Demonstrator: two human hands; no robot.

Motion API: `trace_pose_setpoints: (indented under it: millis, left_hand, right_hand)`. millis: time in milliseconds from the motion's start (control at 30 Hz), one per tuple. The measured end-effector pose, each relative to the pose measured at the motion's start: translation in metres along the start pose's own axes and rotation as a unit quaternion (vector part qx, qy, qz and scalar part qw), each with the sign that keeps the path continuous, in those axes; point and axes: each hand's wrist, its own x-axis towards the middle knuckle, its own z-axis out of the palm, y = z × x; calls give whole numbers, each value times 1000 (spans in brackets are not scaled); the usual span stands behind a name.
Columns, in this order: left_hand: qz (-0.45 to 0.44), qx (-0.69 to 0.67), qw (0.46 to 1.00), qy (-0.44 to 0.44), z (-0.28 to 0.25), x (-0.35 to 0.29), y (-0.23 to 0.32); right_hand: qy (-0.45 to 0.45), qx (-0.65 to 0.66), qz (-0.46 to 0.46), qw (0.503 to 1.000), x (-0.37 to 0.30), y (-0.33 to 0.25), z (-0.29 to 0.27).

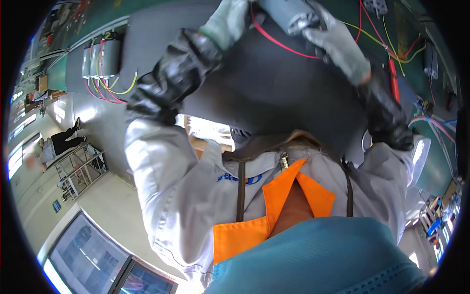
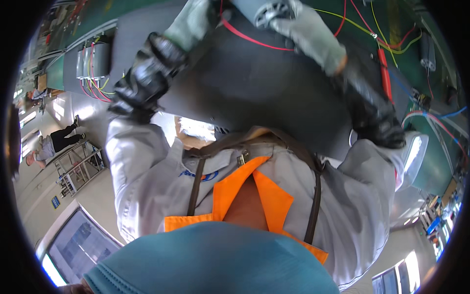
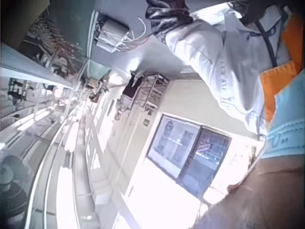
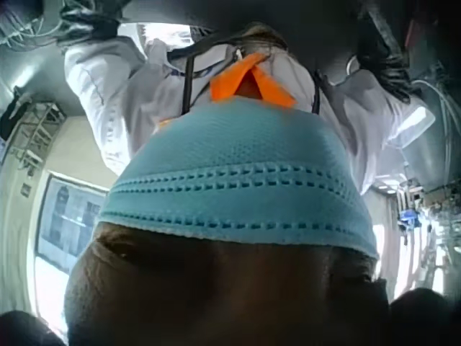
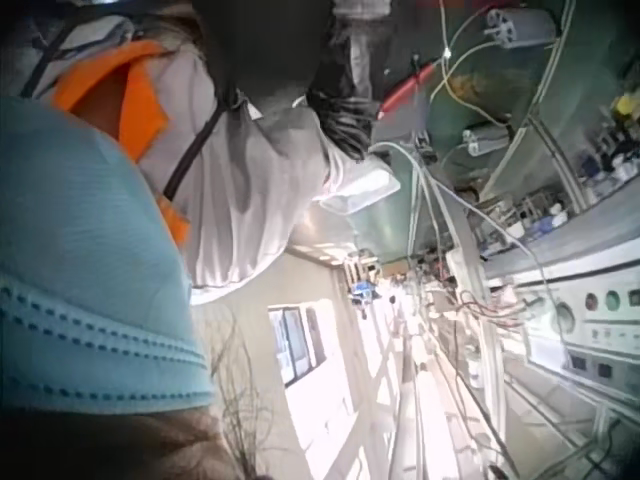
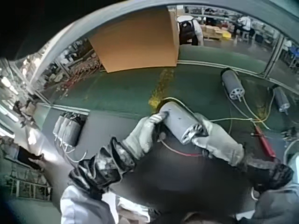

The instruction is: Connecting wires to cylindrical electronic components on a conveyor belt.

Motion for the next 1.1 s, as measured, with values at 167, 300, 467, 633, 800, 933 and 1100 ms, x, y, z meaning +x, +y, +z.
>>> trace_pose_setpoints:
  millis: [167,300,467,633,800,933,1100]
  left_hand:
    - [-117,122,979,-116,29,-95,-11]
    - [-161,221,961,-37,40,-134,-33]
    - [-149,214,963,-63,34,-147,-40]
    - [-104,186,973,-91,16,-143,-36]
    - [279,439,837,-171,-2,-111,-52]
    - [-162,402,899,56,66,-139,-7]
    - [174,533,825,71,15,-69,-77]
  right_hand:
    - [55,-77,-176,980,-119,80,33]
    - [23,-181,-257,949,-141,84,26]
    - [155,-519,-451,710,-75,37,13]
    - [-88,-239,-421,871,-100,45,13]
    - [-160,-141,-547,810,-131,45,191]
    - [-145,-277,-733,605,-112,136,397]
    - [-142,-75,-613,774,-132,57,66]
